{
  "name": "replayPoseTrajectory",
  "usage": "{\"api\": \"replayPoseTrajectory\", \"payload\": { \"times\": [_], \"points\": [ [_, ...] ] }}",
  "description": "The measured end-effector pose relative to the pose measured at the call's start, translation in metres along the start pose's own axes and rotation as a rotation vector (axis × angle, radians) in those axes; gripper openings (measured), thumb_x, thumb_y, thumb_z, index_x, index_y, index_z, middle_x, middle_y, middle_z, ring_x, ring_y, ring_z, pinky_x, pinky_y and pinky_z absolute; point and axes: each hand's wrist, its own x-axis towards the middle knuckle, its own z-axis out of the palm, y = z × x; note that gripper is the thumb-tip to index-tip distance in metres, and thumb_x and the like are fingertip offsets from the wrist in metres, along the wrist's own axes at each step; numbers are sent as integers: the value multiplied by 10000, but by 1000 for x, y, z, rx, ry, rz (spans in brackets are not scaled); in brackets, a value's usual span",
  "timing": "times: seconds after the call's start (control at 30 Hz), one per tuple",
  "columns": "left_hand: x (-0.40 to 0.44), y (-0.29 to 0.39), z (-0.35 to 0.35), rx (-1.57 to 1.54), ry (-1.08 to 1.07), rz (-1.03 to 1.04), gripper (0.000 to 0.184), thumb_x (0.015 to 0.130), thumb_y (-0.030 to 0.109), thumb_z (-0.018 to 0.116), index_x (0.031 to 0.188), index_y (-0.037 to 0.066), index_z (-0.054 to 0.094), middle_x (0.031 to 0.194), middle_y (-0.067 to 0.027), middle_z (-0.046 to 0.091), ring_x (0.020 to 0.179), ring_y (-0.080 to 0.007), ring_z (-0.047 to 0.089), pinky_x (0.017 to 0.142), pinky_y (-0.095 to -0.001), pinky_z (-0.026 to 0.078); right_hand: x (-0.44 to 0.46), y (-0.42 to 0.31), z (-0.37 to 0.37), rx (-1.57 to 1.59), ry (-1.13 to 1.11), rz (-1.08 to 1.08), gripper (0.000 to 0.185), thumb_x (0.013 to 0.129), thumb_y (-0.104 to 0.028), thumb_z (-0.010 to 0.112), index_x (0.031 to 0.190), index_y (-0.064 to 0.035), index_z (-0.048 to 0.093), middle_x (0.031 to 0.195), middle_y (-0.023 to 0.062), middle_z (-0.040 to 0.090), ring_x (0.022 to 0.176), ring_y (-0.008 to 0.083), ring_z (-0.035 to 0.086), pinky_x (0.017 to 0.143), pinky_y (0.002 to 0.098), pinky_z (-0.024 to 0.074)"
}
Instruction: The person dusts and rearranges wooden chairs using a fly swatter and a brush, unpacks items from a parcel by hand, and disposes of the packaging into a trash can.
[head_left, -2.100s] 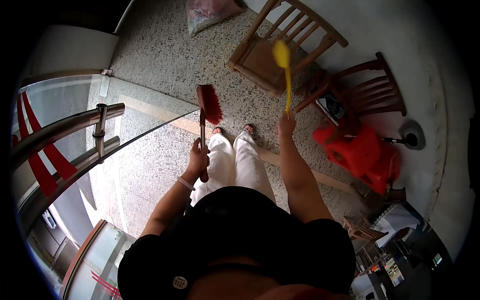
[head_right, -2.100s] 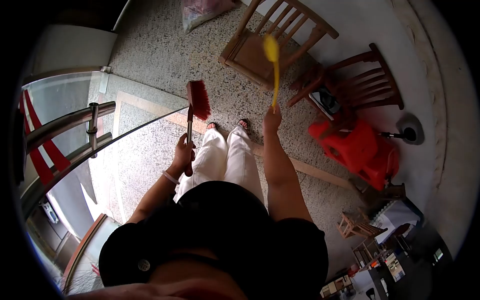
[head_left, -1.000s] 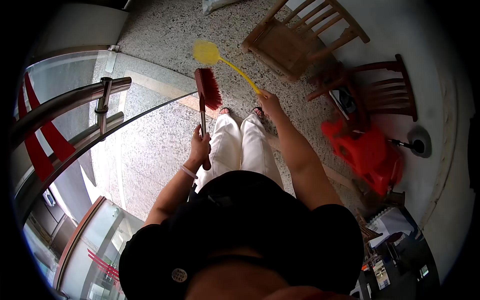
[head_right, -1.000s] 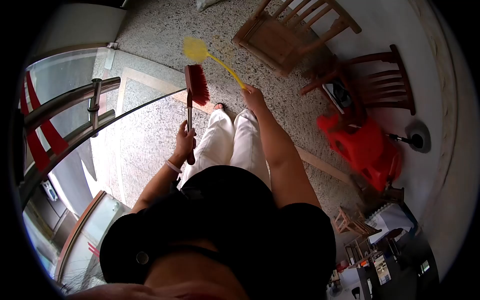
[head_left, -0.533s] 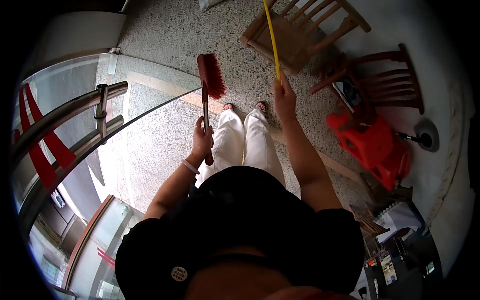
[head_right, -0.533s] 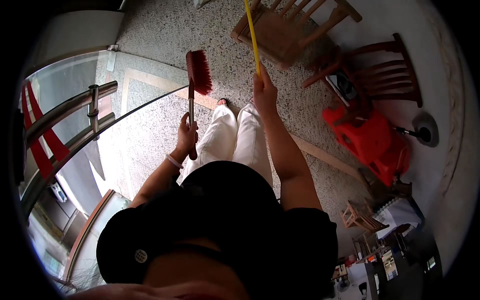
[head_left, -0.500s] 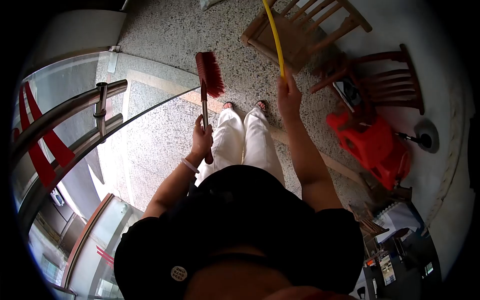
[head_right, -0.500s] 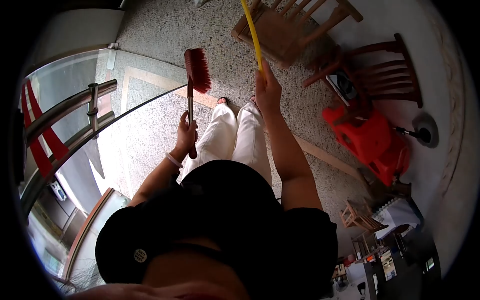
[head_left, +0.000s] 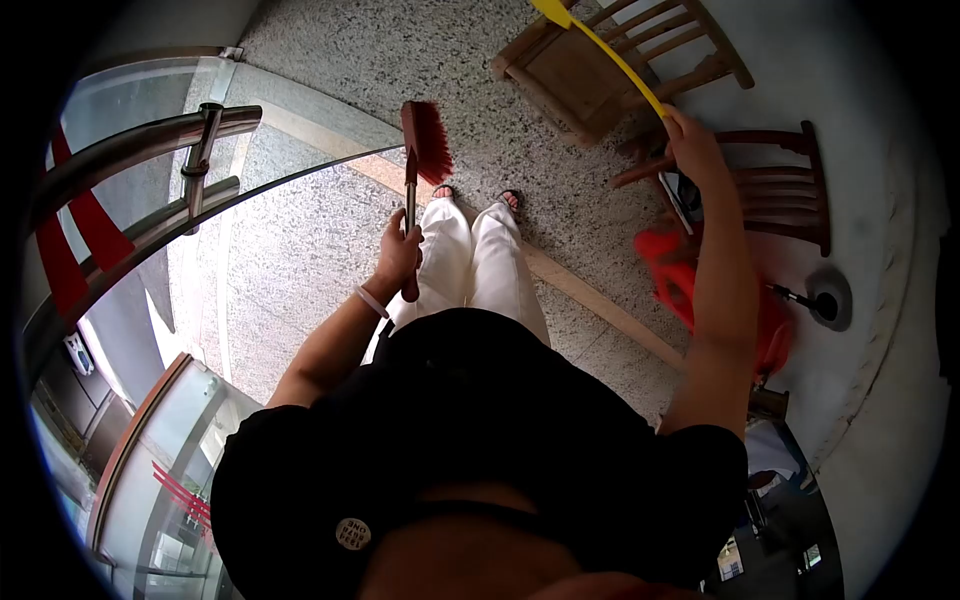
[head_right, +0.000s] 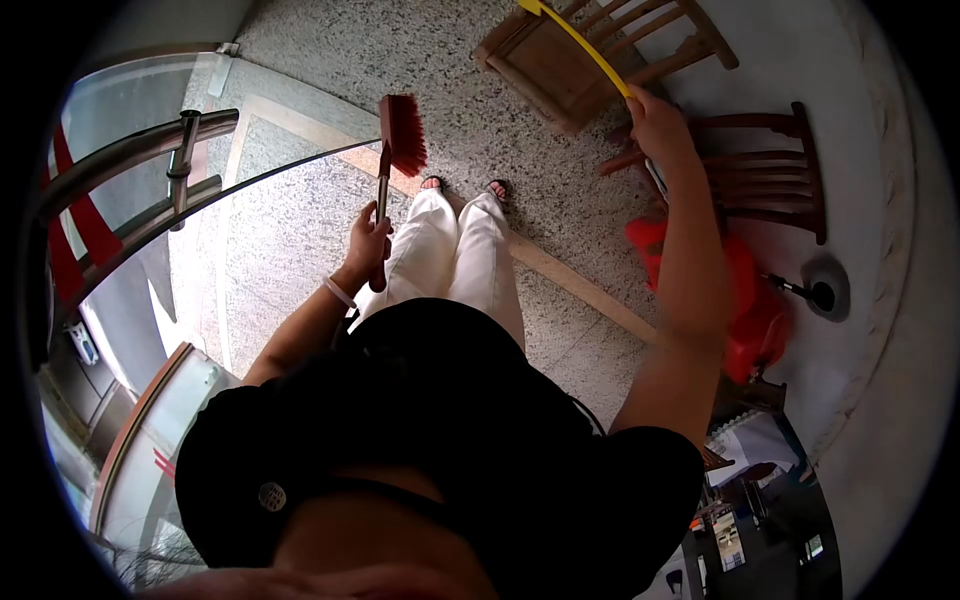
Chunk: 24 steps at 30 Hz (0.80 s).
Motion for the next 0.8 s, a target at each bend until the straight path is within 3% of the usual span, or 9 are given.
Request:
{"api": "replayPoseTrajectory", "payload": {
  "times": [0.03,0.13,0.23,0.37,0.43,0.47,0.57,0.63,0.8],
  "points": [
    [-2,3,2,-13,-2,-11,536,812,78,461,1281,25,205,671,-87,504,401,-118,436,341,-254,357,5,-21,3,82,-5,57,334,867,-228,371,1157,-89,459,946,188,562,889,311,540,736,400,427],
    [-9,8,4,-35,18,15,500,816,59,447,1262,-7,230,663,-71,491,364,-108,412,321,-241,330,37,-26,48,-250,122,-25,339,864,-205,359,1170,-84,442,953,180,564,927,305,535,757,401,437],
    [-8,-3,-2,-60,30,26,497,820,63,447,1264,4,232,656,-67,491,365,-104,413,321,-237,330,68,35,89,-542,-169,67,316,851,-165,351,1118,-67,490,993,165,562,955,296,530,779,401,438],
    [-5,-20,-21,-77,61,27,514,825,74,452,1276,14,213,653,-62,487,379,-99,412,329,-237,339,34,52,31,-775,-344,208,292,835,-147,360,1027,-47,557,1054,153,546,966,284,531,799,386,430],
    [-5,-26,-26,-72,85,3,532,819,77,453,1282,14,198,636,-57,478,399,-99,419,343,-243,354,32,49,2,-798,-275,199,288,832,-139,361,1018,-39,557,1031,157,554,940,286,542,789,386,430],
    [-2,-32,-28,-74,93,-13,540,818,83,453,1284,16,189,640,-61,479,393,-102,418,336,-245,355,32,37,-10,-881,-283,78,277,829,-136,360,985,-29,562,999,166,560,910,298,548,774,396,430],
    [-4,-25,-26,-129,124,-50,543,817,83,457,1284,17,189,652,-67,481,385,-106,416,330,-247,353,51,9,-10,-879,-181,-78,261,822,-147,379,974,-25,552,972,176,561,896,317,544,761,413,429],
    [-4,-22,-24,-139,113,-31,543,817,79,456,1285,17,187,656,-68,482,387,-106,418,332,-246,354,57,-12,8,-631,-60,-127,265,830,-167,377,990,-26,535,980,176,557,897,325,541,758,421,429],
    [-9,-12,-17,-142,77,-9,494,833,77,455,1265,-3,230,666,-55,473,376,-91,406,328,-224,331,89,5,69,-591,-119,-65,278,843,-175,364,1016,-31,527,988,174,554,901,325,538,764,427,429]
  ]
}}
